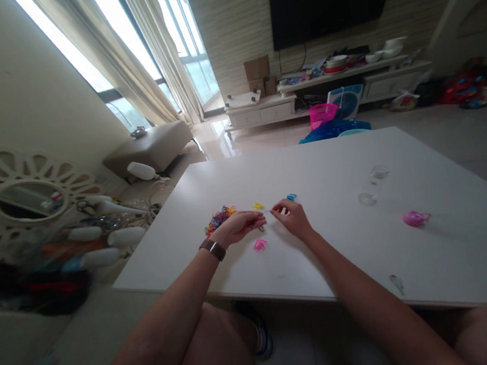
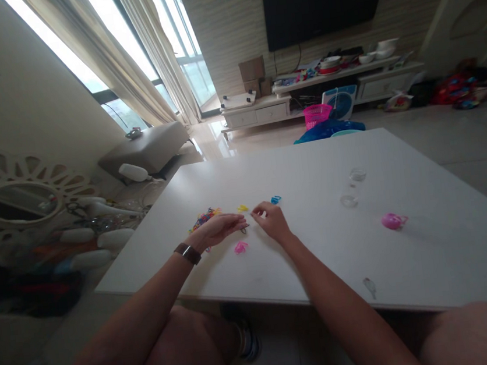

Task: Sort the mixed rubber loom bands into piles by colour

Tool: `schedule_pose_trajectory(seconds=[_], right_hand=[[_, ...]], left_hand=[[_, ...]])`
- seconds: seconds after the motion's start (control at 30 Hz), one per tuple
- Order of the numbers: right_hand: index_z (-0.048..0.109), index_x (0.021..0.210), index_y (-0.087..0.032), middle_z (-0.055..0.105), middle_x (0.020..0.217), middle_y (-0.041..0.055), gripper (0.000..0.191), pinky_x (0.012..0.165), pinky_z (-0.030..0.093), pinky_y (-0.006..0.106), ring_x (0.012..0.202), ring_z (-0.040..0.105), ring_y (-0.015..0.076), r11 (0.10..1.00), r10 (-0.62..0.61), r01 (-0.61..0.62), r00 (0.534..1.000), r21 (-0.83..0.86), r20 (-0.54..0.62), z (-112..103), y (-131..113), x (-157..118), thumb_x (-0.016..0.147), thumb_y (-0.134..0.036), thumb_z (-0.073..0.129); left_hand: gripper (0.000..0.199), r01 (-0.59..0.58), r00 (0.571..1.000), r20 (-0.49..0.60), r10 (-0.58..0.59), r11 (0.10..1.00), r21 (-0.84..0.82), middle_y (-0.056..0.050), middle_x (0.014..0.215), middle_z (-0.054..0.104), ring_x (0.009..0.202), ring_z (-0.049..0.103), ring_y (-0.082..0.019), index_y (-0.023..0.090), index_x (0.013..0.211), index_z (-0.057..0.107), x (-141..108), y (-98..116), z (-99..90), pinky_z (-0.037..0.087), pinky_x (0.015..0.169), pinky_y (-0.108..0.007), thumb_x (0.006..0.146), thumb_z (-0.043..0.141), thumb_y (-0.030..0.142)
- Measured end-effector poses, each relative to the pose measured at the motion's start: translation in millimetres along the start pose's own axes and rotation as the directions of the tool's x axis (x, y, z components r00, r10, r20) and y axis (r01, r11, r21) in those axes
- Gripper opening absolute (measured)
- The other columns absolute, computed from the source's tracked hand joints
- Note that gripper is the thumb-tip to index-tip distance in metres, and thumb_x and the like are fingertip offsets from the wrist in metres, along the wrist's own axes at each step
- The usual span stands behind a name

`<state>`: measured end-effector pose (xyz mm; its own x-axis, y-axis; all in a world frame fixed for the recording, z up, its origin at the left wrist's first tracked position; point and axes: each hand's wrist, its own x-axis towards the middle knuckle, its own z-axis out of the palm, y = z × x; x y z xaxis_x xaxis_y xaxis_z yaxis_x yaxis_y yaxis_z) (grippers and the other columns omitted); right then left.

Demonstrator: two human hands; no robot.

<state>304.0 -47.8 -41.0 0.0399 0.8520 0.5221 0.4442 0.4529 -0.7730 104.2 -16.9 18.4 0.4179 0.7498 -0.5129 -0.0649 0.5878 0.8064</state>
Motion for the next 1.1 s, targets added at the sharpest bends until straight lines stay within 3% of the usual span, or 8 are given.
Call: schedule_pose_trajectory(seconds=[0.1,0.2,0.4,0.47,0.57,0.67,0.83,1.1], right_hand=[[0.064,0.076,-0.021,0.063,0.079,0.0052,0.013,0.075,0.048,0.038,0.077,0.057,0.0214,0.969,0.002,-0.051,0.981,-0.244,-0.194,-18.1,26.1,12.7,0.087,-0.027,0.062],[0.063,0.073,-0.023,0.06,0.079,0.0061,0.016,0.078,0.048,0.042,0.08,0.054,0.0244,0.919,-0.011,-0.108,0.955,-0.38,-0.297,-28.5,51.3,19.6,0.088,-0.028,0.06],[0.062,0.075,-0.023,0.056,0.081,0.006,0.013,0.076,0.048,0.042,0.084,0.052,0.0258,0.892,0.003,-0.153,0.943,-0.425,-0.332,-25.3,65.8,18.5,0.087,-0.028,0.065],[0.064,0.084,-0.023,0.058,0.089,0.0075,0.005,0.077,0.047,0.043,0.088,0.052,0.0267,0.89,-0.004,-0.14,0.949,-0.433,-0.315,-24.1,59.0,16.8,0.087,-0.028,0.065],[0.065,0.096,-0.022,0.059,0.099,0.0097,0.009,0.082,0.046,0.043,0.095,0.053,0.028,0.892,-0.004,-0.108,0.969,-0.439,-0.247,-22.3,40.6,13.5,0.088,-0.025,0.063],[0.065,0.102,-0.021,0.06,0.1,0.0094,0.013,0.089,0.046,0.042,0.097,0.055,0.0269,0.929,-0.079,0.047,0.994,-0.366,-0.074,-16.6,18.7,8.1,0.09,-0.024,0.06],[0.067,0.109,-0.024,0.061,0.106,0.0088,0.019,0.092,0.046,0.041,0.101,0.056,0.0248,0.948,-0.236,0.255,0.965,-0.19,0.115,-3.1,-6.1,-2.2,0.091,-0.028,0.063],[0.07,0.108,-0.026,0.063,0.105,0.0071,0.02,0.088,0.048,0.039,0.099,0.056,0.023,0.952,-0.281,0.3,0.938,-0.068,0.202,1.1,-15.1,-7.3,0.088,-0.027,0.069]], left_hand=[[0.009,0.087,0.996,-0.027,-0.091,0.99,-0.109,-0.018,0.087,0.073,0.085,0.073,-0.019,0.004,0.085,0.069,-2.7,4.4,3.4,0.058,0.085,-0.023,0.086,0.06,0.004],[0.012,0.125,0.991,-0.03,-0.13,0.982,-0.141,-0.02,0.088,0.073,0.086,0.074,-0.021,0.002,0.089,0.068,-5.5,7.0,5.2,0.059,0.084,-0.023,0.087,0.057,0.003],[0.013,0.128,0.991,-0.018,-0.131,0.982,-0.137,-0.017,0.084,0.074,0.084,0.075,-0.02,0.001,0.092,0.068,-4.1,6.0,5.6,0.059,0.081,-0.021,0.086,0.056,0.0],[0.014,0.134,0.991,-0.011,-0.137,0.983,-0.127,-0.018,0.087,0.074,0.086,0.075,-0.02,0.0,0.094,0.067,-2.4,5.3,4.9,0.059,0.08,-0.019,0.086,0.056,0.0],[0.015,0.116,0.993,0.015,-0.115,0.984,-0.138,-0.021,0.092,0.074,0.091,0.075,-0.021,0.0,0.095,0.067,-0.4,4.6,4.7,0.059,0.084,-0.021,0.088,0.054,0.001],[0.015,0.106,0.994,0.021,-0.104,0.982,-0.156,-0.022,0.093,0.074,0.093,0.074,-0.022,0.0,0.095,0.067,0.9,4.2,6.5,0.059,0.085,-0.023,0.088,0.054,0.002],[0.02,0.086,0.993,0.095,-0.071,0.982,-0.167,-0.019,0.091,0.074,0.079,0.073,-0.017,0.0,0.095,0.068,0.9,3.9,12.4,0.058,0.079,-0.021,0.087,0.051,-0.002],[0.026,0.082,0.982,0.183,-0.051,0.982,-0.168,-0.018,0.092,0.074,0.065,0.068,-0.013,0.0,0.105,0.068,2.2,3.8,16.3,0.055,0.066,-0.021,0.087,0.049,0.0]])
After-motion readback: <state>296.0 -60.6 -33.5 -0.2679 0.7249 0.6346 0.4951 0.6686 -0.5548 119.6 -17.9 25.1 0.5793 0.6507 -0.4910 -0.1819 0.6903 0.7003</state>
